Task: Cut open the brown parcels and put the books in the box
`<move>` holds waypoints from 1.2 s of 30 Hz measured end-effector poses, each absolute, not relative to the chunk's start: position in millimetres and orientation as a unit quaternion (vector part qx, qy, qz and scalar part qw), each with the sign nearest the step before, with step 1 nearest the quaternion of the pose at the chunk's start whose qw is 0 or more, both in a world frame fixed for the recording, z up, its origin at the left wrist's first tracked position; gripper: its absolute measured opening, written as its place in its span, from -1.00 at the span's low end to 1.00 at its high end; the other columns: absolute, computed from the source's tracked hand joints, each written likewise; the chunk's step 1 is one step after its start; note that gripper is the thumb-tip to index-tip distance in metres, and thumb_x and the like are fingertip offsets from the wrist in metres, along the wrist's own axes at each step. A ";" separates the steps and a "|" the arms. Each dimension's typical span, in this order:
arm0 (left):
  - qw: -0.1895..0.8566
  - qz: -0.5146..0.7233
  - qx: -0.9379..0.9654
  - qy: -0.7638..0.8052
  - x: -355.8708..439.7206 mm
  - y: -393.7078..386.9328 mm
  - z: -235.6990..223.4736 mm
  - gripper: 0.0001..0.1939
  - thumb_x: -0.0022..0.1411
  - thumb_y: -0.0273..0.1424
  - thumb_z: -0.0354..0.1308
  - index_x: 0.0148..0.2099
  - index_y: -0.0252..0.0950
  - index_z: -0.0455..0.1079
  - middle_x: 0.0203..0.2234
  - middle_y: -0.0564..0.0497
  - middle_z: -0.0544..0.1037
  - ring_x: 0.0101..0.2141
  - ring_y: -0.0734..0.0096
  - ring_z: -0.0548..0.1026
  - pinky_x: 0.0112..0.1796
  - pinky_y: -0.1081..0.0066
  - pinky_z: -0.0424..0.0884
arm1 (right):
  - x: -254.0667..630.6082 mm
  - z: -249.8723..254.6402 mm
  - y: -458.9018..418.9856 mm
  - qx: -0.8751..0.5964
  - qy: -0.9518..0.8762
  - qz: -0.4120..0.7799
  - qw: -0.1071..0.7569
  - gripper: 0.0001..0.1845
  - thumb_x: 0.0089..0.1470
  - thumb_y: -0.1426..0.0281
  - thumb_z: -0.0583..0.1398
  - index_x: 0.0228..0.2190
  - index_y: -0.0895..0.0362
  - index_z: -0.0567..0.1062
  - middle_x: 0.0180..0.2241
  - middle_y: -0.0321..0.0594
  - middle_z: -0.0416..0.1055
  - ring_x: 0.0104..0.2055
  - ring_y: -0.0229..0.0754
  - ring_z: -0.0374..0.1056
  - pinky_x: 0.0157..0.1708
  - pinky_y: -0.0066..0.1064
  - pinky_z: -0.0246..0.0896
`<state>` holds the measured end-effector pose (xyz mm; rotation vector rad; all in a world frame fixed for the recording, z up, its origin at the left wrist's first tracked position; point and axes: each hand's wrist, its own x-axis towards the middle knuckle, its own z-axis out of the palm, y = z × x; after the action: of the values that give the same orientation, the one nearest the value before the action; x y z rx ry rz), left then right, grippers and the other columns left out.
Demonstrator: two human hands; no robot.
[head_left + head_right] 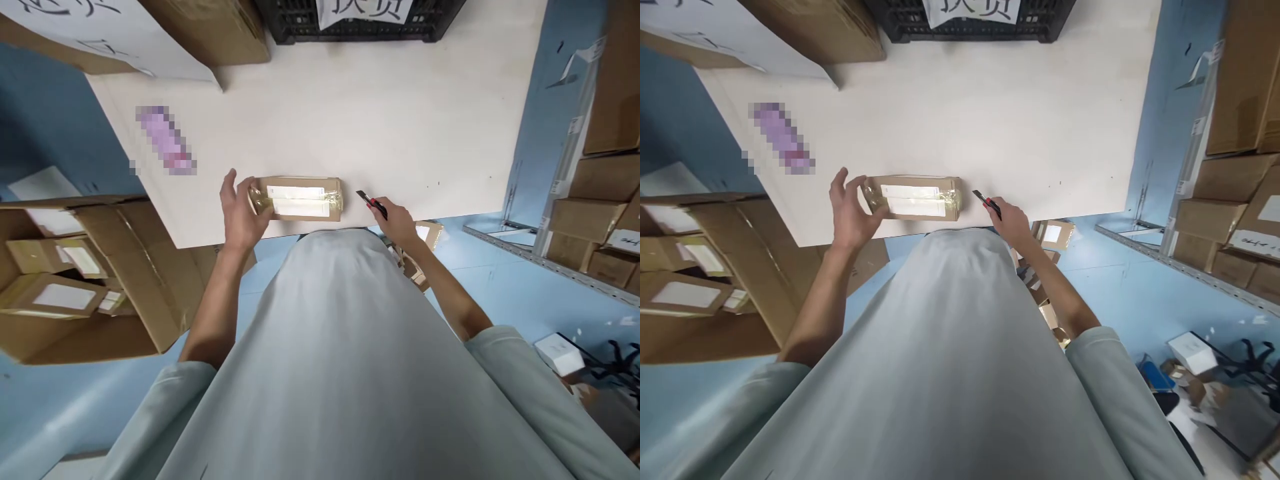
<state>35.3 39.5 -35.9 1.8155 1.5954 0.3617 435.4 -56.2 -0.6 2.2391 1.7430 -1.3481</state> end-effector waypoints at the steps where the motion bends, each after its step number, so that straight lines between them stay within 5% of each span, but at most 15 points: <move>1: 0.326 0.122 0.729 0.590 49.1 39.1 -29.7 -0.08 0.28 0.17 0.50 0.51 -0.05 0.33 0.63 -0.21 0.15 0.64 -0.47 -0.03 0.52 -0.48 0.07 | 431.7 -8.9 -58.5 0.711 0.541 -0.448 -0.031 -0.53 0.55 0.18 0.02 0.25 0.07 0.53 -0.04 -0.04 0.74 -0.07 0.14 0.63 -0.07 -0.20 0.42; 7: 0.314 -0.047 0.844 0.433 151.3 33.6 -10.9 0.43 0.09 -0.19 0.63 0.74 -0.10 -0.21 0.67 -0.32 0.09 0.63 -0.47 -0.05 0.44 -0.64 0.06 | 422.1 -29.4 -63.4 0.704 0.467 -0.509 -0.160 -0.51 0.50 0.16 0.03 0.27 0.04 0.52 -0.10 -0.13 0.72 -0.18 0.05 0.64 -0.06 -0.20 0.51; 12: 0.308 -0.063 0.850 0.422 178.5 39.1 -15.7 0.18 0.18 -0.35 0.51 0.69 -0.34 0.01 0.54 -0.51 0.27 0.55 -0.61 0.18 0.46 -0.46 0.07 | 421.0 -9.8 -59.6 0.694 0.497 -0.495 -0.161 -0.48 0.52 0.20 0.02 0.32 0.06 0.51 -0.02 -0.10 0.73 -0.08 0.05 0.66 0.03 -0.21 0.50; 16: 0.327 -0.014 0.837 0.438 179.3 42.4 -25.3 0.14 0.17 -0.31 0.53 0.67 -0.26 0.09 0.51 -0.45 0.33 0.50 -0.59 0.26 0.46 -0.48 0.10 | 416.5 12.3 -53.8 0.682 0.549 -0.472 -0.103 -0.44 0.56 0.26 0.01 0.42 0.10 0.46 0.07 -0.07 0.74 0.04 0.08 0.65 0.10 -0.22 0.45; 27: 0.378 0.048 0.804 0.456 171.6 37.1 -43.7 0.20 0.14 0.04 0.64 0.65 -0.14 0.18 0.56 -0.31 0.31 0.55 -0.54 0.22 0.53 -0.44 0.10 | 390.5 23.9 -35.1 0.678 0.588 -0.440 0.016 -0.36 0.62 0.30 -0.07 0.54 0.19 0.32 0.18 0.07 0.69 0.16 0.18 0.63 0.13 -0.16 0.44; 36: 0.423 0.055 0.801 0.420 156.3 46.9 -46.9 0.21 0.21 0.00 0.63 0.70 -0.14 0.11 0.63 -0.27 0.22 0.61 -0.42 0.13 0.59 -0.37 0.07 | 372.4 28.8 -25.0 0.705 0.575 -0.415 0.039 -0.40 0.64 0.29 -0.12 0.50 0.20 0.32 0.14 0.12 0.69 0.12 0.21 0.62 0.10 -0.11 0.48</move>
<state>156.3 46.9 -46.9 2.0059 1.0509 0.1378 372.4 -25.0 28.8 2.1595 1.7611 -1.2710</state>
